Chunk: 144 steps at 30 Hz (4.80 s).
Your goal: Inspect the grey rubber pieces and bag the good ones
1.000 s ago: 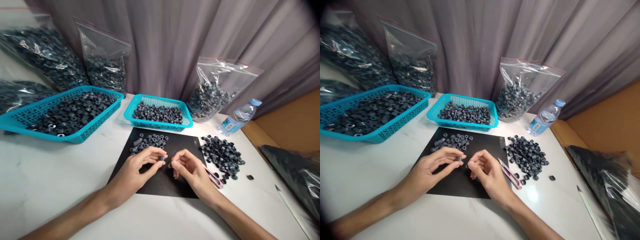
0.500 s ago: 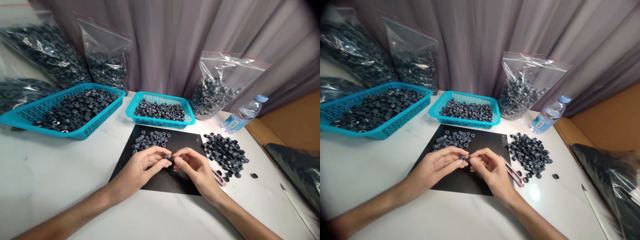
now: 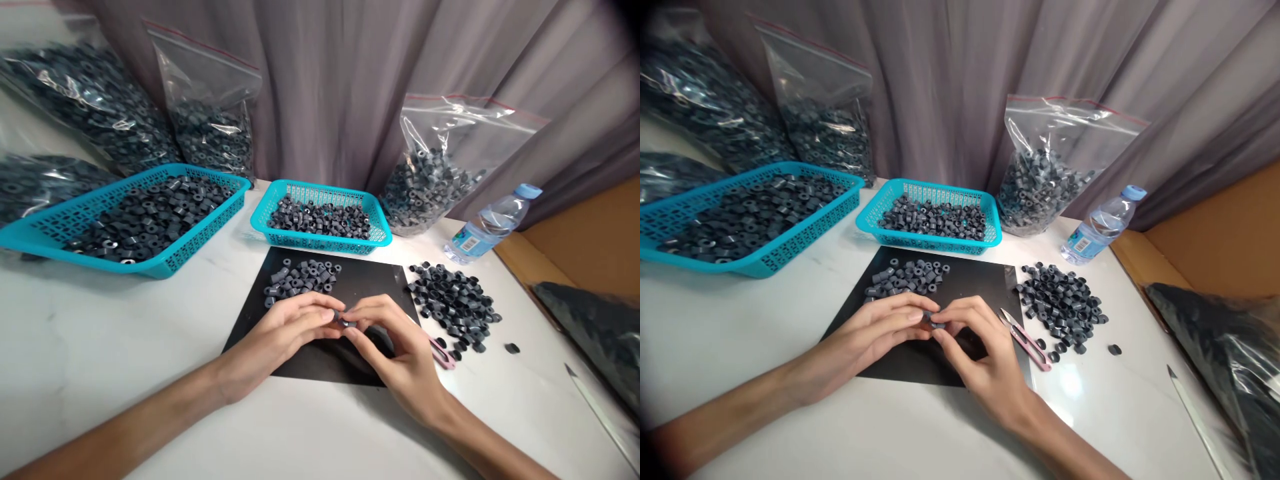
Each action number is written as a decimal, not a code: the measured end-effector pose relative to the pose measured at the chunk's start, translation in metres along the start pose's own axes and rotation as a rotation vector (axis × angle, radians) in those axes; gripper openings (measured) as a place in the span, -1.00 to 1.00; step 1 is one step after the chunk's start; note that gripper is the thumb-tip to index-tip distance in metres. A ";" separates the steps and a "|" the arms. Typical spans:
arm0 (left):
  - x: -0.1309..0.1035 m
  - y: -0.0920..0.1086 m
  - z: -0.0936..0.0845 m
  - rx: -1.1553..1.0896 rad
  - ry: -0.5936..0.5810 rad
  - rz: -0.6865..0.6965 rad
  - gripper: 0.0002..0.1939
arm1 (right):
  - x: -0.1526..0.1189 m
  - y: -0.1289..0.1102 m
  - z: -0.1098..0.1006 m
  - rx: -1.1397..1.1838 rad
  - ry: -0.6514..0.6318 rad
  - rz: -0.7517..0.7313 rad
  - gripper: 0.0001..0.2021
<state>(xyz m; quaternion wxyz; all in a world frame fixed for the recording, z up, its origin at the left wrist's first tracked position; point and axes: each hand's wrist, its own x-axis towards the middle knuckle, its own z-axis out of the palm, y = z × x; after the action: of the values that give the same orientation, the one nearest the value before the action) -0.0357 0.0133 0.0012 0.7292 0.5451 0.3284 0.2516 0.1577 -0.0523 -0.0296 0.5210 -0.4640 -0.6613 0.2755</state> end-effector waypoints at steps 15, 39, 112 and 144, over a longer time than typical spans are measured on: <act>0.001 0.002 0.002 -0.052 0.031 0.013 -0.74 | -0.001 0.002 0.001 -0.044 0.044 0.039 -0.86; -0.001 -0.005 0.002 -0.144 0.010 -0.065 -0.68 | 0.002 0.000 0.000 -0.131 -0.016 0.034 -0.86; 0.002 -0.011 0.004 0.132 -0.022 0.018 -0.65 | 0.002 0.003 -0.003 -0.096 -0.016 0.027 -0.84; 0.003 -0.013 0.006 -0.048 -0.012 -0.002 -0.73 | 0.003 -0.001 -0.004 -0.270 -0.115 0.027 -0.92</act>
<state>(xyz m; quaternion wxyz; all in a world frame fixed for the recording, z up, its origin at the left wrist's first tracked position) -0.0286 0.0081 -0.0109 0.7442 0.5285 0.3187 0.2553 0.1611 -0.0506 -0.0257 0.4114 -0.5223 -0.7146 0.2174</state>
